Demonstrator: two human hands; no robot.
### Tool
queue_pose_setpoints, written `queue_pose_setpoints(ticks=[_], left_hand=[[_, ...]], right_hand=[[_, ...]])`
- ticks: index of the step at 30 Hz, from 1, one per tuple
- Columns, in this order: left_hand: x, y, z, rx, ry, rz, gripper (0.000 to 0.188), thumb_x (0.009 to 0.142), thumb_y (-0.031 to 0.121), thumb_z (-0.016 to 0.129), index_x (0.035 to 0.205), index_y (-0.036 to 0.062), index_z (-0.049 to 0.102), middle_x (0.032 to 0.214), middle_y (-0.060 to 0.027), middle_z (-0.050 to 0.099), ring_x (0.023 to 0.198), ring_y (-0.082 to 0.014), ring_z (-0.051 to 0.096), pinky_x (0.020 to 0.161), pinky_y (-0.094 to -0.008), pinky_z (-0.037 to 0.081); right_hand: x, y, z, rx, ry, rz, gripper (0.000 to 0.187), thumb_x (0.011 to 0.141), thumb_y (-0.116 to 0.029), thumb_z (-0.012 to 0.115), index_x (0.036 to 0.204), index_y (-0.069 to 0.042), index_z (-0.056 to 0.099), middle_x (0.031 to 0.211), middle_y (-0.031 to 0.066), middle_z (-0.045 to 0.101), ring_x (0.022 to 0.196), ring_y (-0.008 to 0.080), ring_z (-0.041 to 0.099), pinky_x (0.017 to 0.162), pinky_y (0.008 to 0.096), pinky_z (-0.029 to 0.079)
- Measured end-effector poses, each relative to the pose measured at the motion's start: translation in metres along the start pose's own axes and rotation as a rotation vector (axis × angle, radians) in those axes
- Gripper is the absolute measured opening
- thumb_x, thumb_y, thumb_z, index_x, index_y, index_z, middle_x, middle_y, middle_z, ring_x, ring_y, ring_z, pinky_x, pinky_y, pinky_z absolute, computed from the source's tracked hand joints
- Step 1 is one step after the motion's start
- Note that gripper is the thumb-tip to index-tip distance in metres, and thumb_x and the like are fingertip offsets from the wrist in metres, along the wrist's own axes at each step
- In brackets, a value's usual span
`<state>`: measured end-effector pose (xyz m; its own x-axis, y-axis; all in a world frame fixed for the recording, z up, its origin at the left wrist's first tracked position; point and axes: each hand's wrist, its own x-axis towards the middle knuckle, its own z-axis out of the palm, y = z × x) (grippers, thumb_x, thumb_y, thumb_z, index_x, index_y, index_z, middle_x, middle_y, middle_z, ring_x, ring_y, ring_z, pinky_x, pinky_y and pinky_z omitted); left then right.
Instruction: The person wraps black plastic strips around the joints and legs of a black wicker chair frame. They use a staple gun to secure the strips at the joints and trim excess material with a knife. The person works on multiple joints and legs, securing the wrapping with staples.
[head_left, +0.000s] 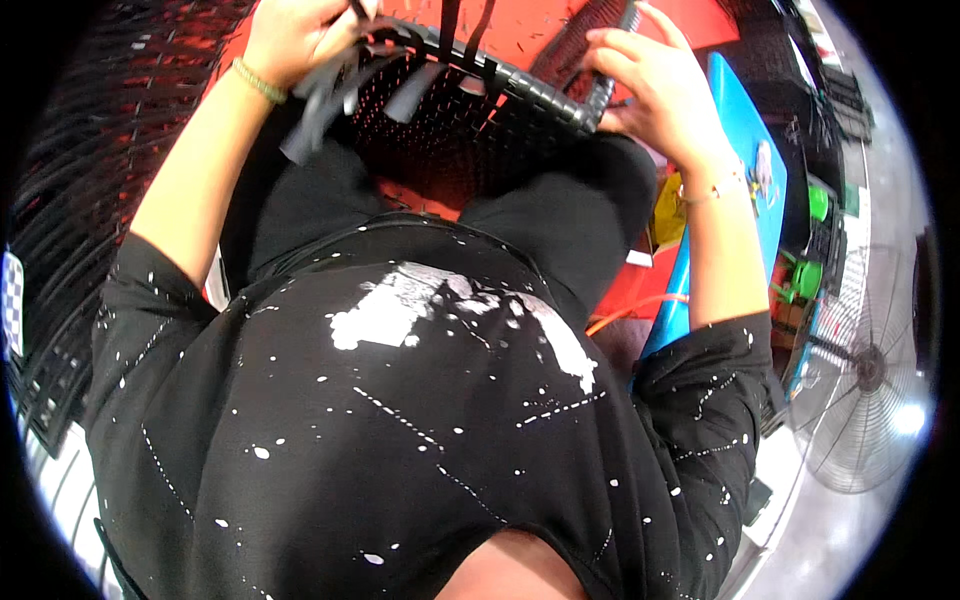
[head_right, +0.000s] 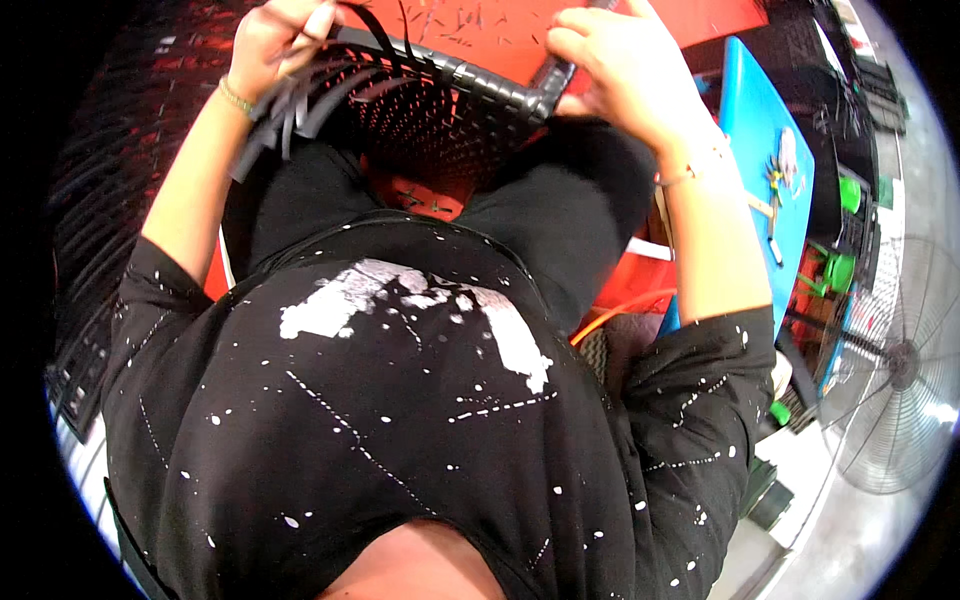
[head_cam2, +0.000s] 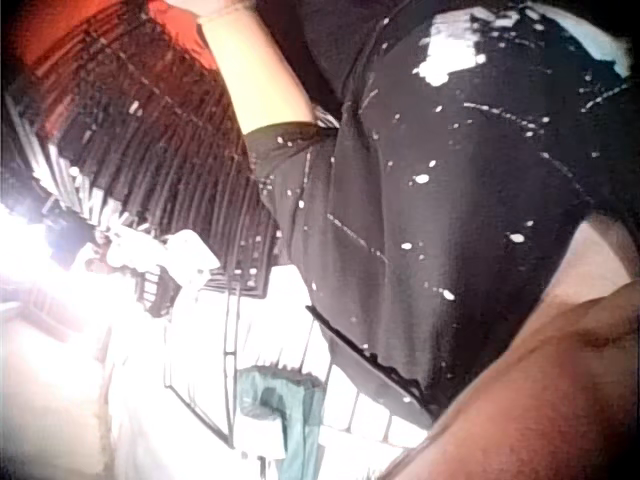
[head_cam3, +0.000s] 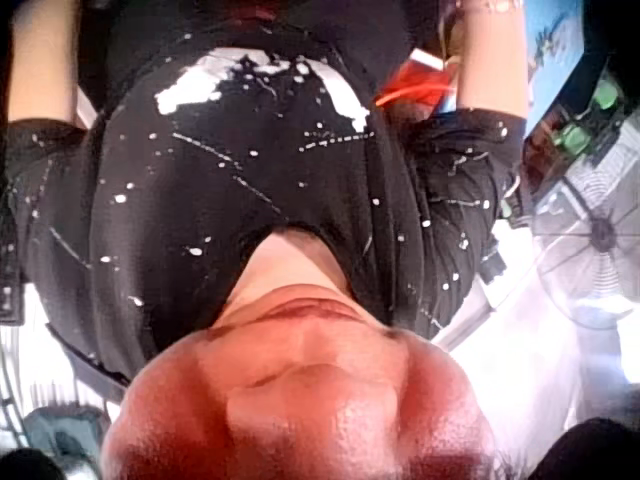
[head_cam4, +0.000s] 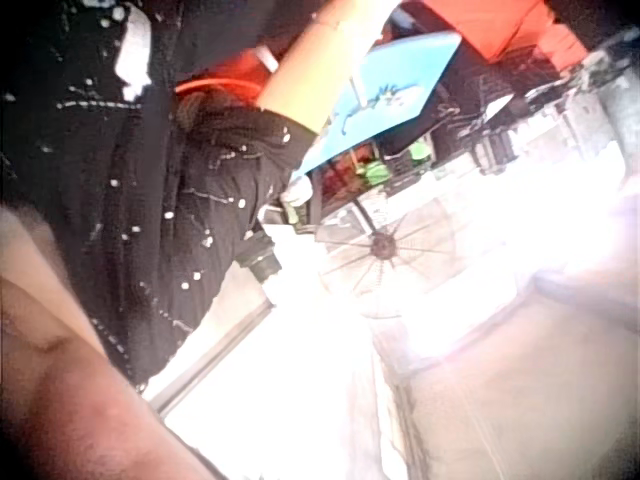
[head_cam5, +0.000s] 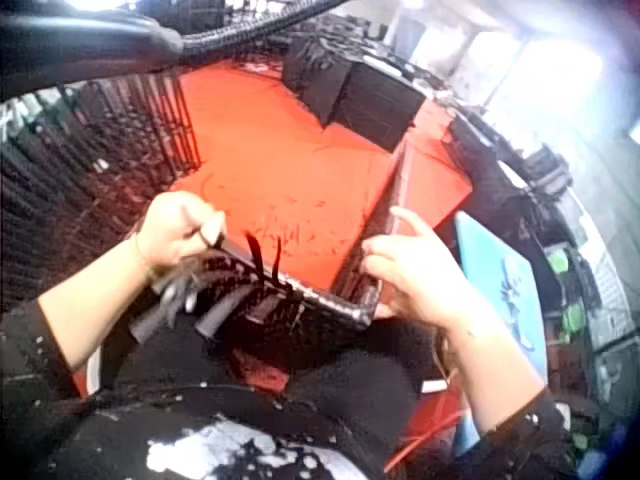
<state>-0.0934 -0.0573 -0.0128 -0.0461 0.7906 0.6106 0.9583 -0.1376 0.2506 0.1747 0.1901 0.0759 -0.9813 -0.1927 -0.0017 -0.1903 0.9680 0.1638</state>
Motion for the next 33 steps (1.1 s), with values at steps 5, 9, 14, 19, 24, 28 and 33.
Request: queue_pose_setpoints(ticks=[5,9,14,19,24,28,33], left_hand=[[-0.013,-0.062,0.014,-1.007,0.009,-0.219,0.028,0.088,0.011,0.065,0.062,0.0076,0.055,0.051,-0.0081,0.048,0.044,-0.0187,0.047,0.044,-0.0372,0.035],[0.011,-0.020,0.006,-0.006,0.140,-0.016,0.033,0.097,0.021,0.061,0.066,0.0087,0.059,0.062,-0.0127,0.058,0.055,-0.0327,0.059,0.052,-0.0433,0.044],[-0.010,0.013,-0.012,-0.209,0.408,0.158,0.011,0.088,-0.002,0.065,0.099,-0.0004,0.069,0.097,-0.0130,0.066,0.086,-0.0273,0.065,0.077,-0.0361,0.053],[-0.079,0.064,-0.055,-0.116,0.502,-0.272,0.023,0.099,0.003,0.057,0.120,-0.0008,0.064,0.113,-0.0114,0.055,0.104,-0.0212,0.057,0.093,-0.0328,0.046],[-0.143,0.122,-0.070,-0.537,0.189,-1.013,0.022,0.103,0.012,0.059,0.120,-0.0013,0.065,0.117,-0.0053,0.068,0.107,-0.0121,0.063,0.099,-0.0277,0.048],[-0.084,0.149,-0.046,-0.995,-0.398,-0.939,0.029,0.101,0.013,0.065,0.126,-0.0007,0.064,0.119,-0.0057,0.069,0.107,-0.0113,0.064,0.099,-0.0258,0.049],[-0.069,0.152,-0.015,-1.110,-0.052,-0.975,0.039,0.099,0.007,0.066,0.136,-0.0010,0.058,0.131,-0.0074,0.065,0.119,-0.0134,0.062,0.106,-0.0293,0.049]], right_hand=[[0.029,-0.026,-0.010,0.161,0.122,-0.261,0.054,0.063,-0.049,0.080,0.084,-0.007,0.054,0.080,0.0104,0.054,0.083,0.0329,0.061,0.088,0.0443,0.049],[-0.004,-0.048,-0.008,0.358,0.001,-0.003,0.053,0.062,-0.043,0.087,0.085,-0.006,0.056,0.078,0.0103,0.054,0.072,0.0348,0.059,0.065,0.0431,0.048],[-0.004,-0.071,-0.016,0.630,-0.126,0.062,0.070,0.062,-0.035,0.091,0.119,-0.007,0.060,0.099,0.0107,0.059,0.084,0.0304,0.065,0.074,0.0380,0.053],[-0.017,-0.079,-0.018,0.996,-0.078,0.083,0.094,0.053,-0.032,0.098,0.132,-0.006,0.054,0.111,0.0099,0.056,0.094,0.0235,0.063,0.085,0.0362,0.052],[0.003,-0.081,-0.010,0.890,0.084,-0.133,0.096,0.053,-0.035,0.097,0.133,-0.004,0.054,0.115,0.0124,0.056,0.101,0.0274,0.062,0.093,0.0386,0.051],[0.025,-0.076,0.000,0.873,0.129,-0.225,0.093,0.055,-0.034,0.096,0.132,-0.002,0.054,0.118,0.0133,0.058,0.106,0.0298,0.061,0.096,0.0395,0.050],[0.037,-0.079,0.010,0.834,0.180,-0.243,0.090,0.056,-0.034,0.096,0.129,-0.002,0.055,0.116,0.0139,0.059,0.108,0.0303,0.061,0.097,0.0397,0.050]])
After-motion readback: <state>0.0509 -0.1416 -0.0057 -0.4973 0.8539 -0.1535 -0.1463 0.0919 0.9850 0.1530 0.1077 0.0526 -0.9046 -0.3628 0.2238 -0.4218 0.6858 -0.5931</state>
